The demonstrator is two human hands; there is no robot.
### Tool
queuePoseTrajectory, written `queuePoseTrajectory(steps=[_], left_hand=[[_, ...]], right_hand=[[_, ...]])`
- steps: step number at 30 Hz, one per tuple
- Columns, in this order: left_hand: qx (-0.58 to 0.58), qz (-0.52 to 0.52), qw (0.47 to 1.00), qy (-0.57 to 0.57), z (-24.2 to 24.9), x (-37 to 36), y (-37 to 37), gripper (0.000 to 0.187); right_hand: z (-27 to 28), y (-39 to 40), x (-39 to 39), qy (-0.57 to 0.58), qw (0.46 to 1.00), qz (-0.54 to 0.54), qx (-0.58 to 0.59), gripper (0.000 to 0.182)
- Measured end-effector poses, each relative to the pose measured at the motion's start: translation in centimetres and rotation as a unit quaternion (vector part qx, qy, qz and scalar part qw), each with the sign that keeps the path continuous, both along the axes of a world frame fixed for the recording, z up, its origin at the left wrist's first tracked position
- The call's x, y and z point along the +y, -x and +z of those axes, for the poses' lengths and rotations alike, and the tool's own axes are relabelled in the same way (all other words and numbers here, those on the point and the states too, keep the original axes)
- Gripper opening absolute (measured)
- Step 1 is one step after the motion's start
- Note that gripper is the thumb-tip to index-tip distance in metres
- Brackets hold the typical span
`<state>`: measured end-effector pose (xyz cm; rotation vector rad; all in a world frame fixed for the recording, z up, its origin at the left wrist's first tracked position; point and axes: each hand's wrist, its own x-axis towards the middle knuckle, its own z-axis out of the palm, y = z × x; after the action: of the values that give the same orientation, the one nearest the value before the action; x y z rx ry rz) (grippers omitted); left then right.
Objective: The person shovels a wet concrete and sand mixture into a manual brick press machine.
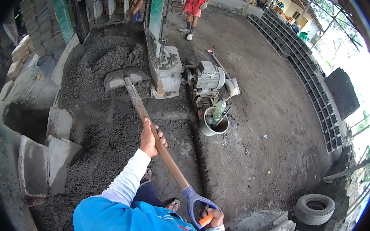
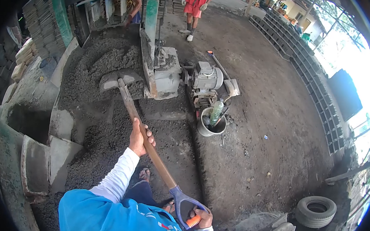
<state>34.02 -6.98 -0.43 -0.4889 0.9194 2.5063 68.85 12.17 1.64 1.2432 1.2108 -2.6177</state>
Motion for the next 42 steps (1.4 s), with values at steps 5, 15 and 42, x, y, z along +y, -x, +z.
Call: queuePoseTrajectory(steps=[5, 15, 42], left_hand=[[0.020, -0.002, 1.000, 0.022, 0.2, -2.9, 7.9, 0.058], [0.004, 0.039, 0.999, 0.025, 0.6, -9.8, 27.6, 0.051], [0.112, -0.187, 0.879, -0.424, 13.1, 9.9, -9.4, 0.022]], right_hand=[[-0.3, 8.0, -2.5, -0.007, 0.999, 0.044, 0.028, 0.022], [1.8, 24.9, -9.2, -0.012, 0.978, 0.120, 0.169, 0.025], [38.3, 7.6, 21.8, -0.809, 0.203, -0.327, 0.444, 0.024]])
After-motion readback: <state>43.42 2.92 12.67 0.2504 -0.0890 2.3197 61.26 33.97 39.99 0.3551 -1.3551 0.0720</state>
